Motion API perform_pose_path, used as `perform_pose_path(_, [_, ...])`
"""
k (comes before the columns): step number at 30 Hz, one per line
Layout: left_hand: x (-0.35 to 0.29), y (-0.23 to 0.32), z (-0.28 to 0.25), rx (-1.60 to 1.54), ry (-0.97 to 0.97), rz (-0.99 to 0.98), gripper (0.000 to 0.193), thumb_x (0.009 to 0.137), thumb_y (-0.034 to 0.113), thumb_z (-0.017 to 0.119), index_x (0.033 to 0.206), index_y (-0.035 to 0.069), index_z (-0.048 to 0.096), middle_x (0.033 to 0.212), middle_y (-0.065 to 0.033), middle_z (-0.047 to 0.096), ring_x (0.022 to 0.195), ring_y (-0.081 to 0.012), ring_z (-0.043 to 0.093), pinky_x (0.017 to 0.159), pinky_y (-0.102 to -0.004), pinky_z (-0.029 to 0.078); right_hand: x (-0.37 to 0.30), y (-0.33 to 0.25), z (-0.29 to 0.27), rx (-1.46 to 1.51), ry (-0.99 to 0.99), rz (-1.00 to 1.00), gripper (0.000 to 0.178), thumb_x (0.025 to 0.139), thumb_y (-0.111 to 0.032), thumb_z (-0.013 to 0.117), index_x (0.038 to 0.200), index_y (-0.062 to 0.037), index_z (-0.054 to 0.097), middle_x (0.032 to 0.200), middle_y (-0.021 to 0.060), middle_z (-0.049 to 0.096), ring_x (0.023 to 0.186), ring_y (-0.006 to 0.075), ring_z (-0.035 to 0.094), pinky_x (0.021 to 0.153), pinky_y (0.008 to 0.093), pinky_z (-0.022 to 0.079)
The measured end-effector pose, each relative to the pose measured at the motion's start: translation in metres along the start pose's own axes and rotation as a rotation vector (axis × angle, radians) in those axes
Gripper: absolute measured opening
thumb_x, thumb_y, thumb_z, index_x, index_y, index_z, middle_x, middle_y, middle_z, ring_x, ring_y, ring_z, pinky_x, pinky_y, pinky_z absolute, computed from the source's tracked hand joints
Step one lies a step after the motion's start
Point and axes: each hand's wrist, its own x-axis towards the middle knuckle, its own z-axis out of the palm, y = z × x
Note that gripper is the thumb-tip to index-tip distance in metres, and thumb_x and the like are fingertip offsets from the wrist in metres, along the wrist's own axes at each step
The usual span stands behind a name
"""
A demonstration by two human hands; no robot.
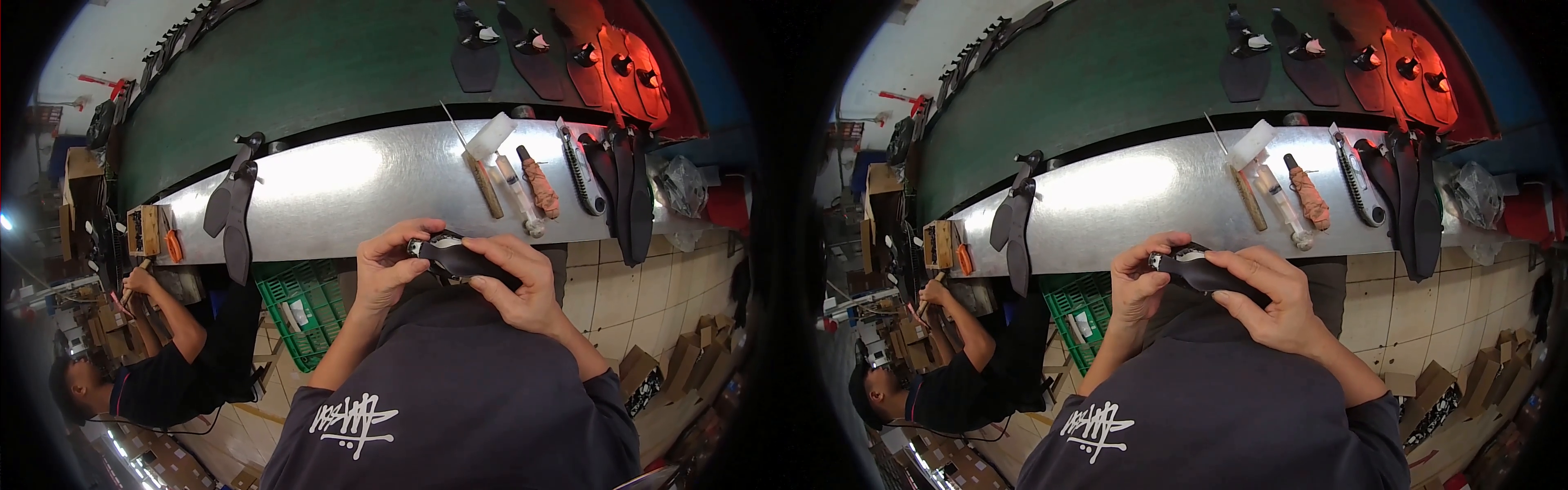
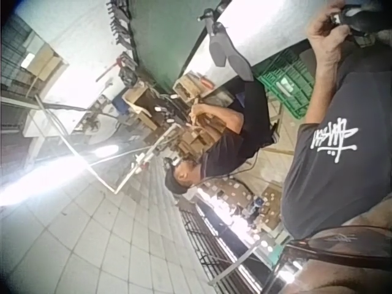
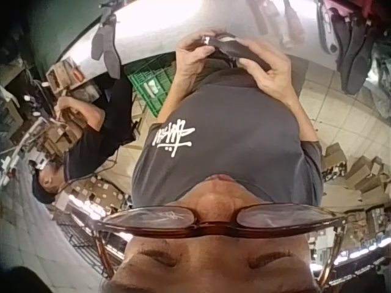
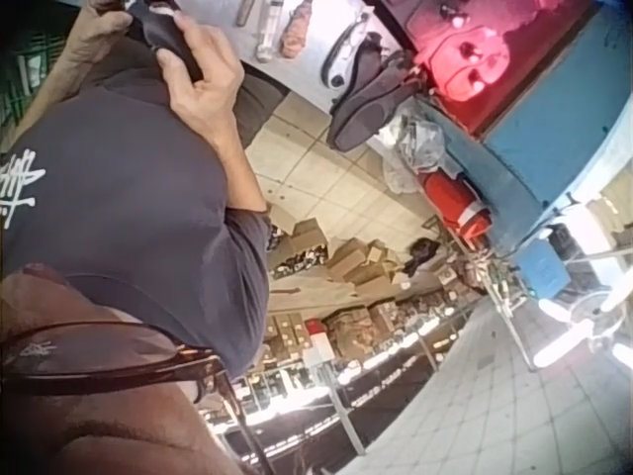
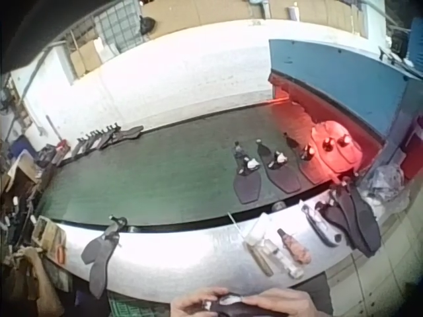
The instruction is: Manually assemble shoe components, including stitching and applying adhesive to soles and straps.
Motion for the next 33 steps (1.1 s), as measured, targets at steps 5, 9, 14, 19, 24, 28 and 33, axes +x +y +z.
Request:
perform_pose_path(5, [0.0, 0.001, 0.0, 0.038, -0.016, 0.034, 0.032, 0.072, -0.002, 0.072, 0.104, -0.003, 0.068, 0.12, -0.0245, 0.061, 0.111, -0.0286, 0.06, 0.096, -0.0379, 0.047, 0.002, -0.002, -0.001, -0.072, 0.004, -0.052, 0.043, 0.075, 0.001, 0.07, 0.117, -0.0003, 0.064, 0.094, 0.0129, 0.064, 0.079, 0.0218, 0.063, 0.071, 0.0293, 0.05])
perform_pose_path(9, [-0.001, 0.001, -0.003, 0.111, -0.04, 0.065, 0.034, 0.072, -0.004, 0.071, 0.105, -0.004, 0.069, 0.12, -0.0263, 0.06, 0.111, -0.0301, 0.06, 0.095, -0.0379, 0.049, 0.004, -0.003, -0.001, -0.125, -0.006, -0.082, 0.042, 0.074, -0.001, 0.072, 0.116, -0.0011, 0.065, 0.092, 0.0127, 0.063, 0.078, 0.0234, 0.063, 0.069, 0.0309, 0.05])
perform_pose_path(14, [0.0, 0.006, -0.001, 0.172, -0.088, 0.09, 0.034, 0.071, -0.009, 0.067, 0.105, -0.004, 0.069, 0.121, -0.0275, 0.06, 0.112, -0.0309, 0.06, 0.094, -0.0373, 0.049, 0.007, -0.005, -0.004, -0.208, -0.014, -0.138, 0.042, 0.072, -0.004, 0.074, 0.114, -0.0025, 0.065, 0.088, 0.0105, 0.062, 0.075, 0.0243, 0.061, 0.066, 0.0323, 0.05])
perform_pose_path(19, [0.001, 0.007, -0.001, 0.247, -0.127, 0.094, 0.039, 0.07, -0.013, 0.061, 0.107, -0.003, 0.07, 0.124, -0.0286, 0.057, 0.113, -0.0318, 0.06, 0.096, -0.0365, 0.048, 0.008, -0.008, -0.006, -0.282, -0.033, -0.177, 0.042, 0.072, -0.008, 0.075, 0.113, -0.0042, 0.066, 0.087, 0.0085, 0.062, 0.074, 0.0244, 0.061, 0.065, 0.0335, 0.05])
perform_pose_path(24, [0.001, 0.008, -0.002, 0.228, -0.148, 0.095, 0.043, 0.07, -0.015, 0.06, 0.109, -0.001, 0.069, 0.127, -0.0294, 0.055, 0.115, -0.0328, 0.059, 0.096, -0.0368, 0.047, 0.009, -0.008, -0.008, -0.304, -0.036, -0.203, 0.042, 0.071, -0.009, 0.075, 0.112, -0.0045, 0.066, 0.087, 0.008, 0.062, 0.074, 0.0243, 0.061, 0.065, 0.0331, 0.05])
perform_pose_path(28, [0.002, 0.008, -0.001, 0.226, -0.189, 0.113, 0.044, 0.069, -0.015, 0.059, 0.109, 0.0, 0.07, 0.129, -0.0306, 0.054, 0.116, -0.0335, 0.058, 0.096, -0.0368, 0.047, 0.009, -0.008, -0.008, -0.341, -0.039, -0.221, 0.04, 0.072, -0.009, 0.074, 0.11, -0.0041, 0.066, 0.087, 0.0074, 0.062, 0.072, 0.0238, 0.06, 0.063, 0.0328, 0.049])
perform_pose_path(33, [0.004, 0.013, 0.005, 0.337, -0.213, 0.146, 0.043, 0.069, -0.015, 0.059, 0.107, 0.0, 0.071, 0.129, -0.0313, 0.054, 0.113, -0.0315, 0.061, 0.094, -0.0323, 0.048, 0.009, -0.008, -0.009, -0.349, -0.047, -0.236, 0.039, 0.072, -0.009, 0.074, 0.109, -0.0032, 0.066, 0.087, 0.0072, 0.061, 0.07, 0.0235, 0.059, 0.063, 0.0329, 0.049])
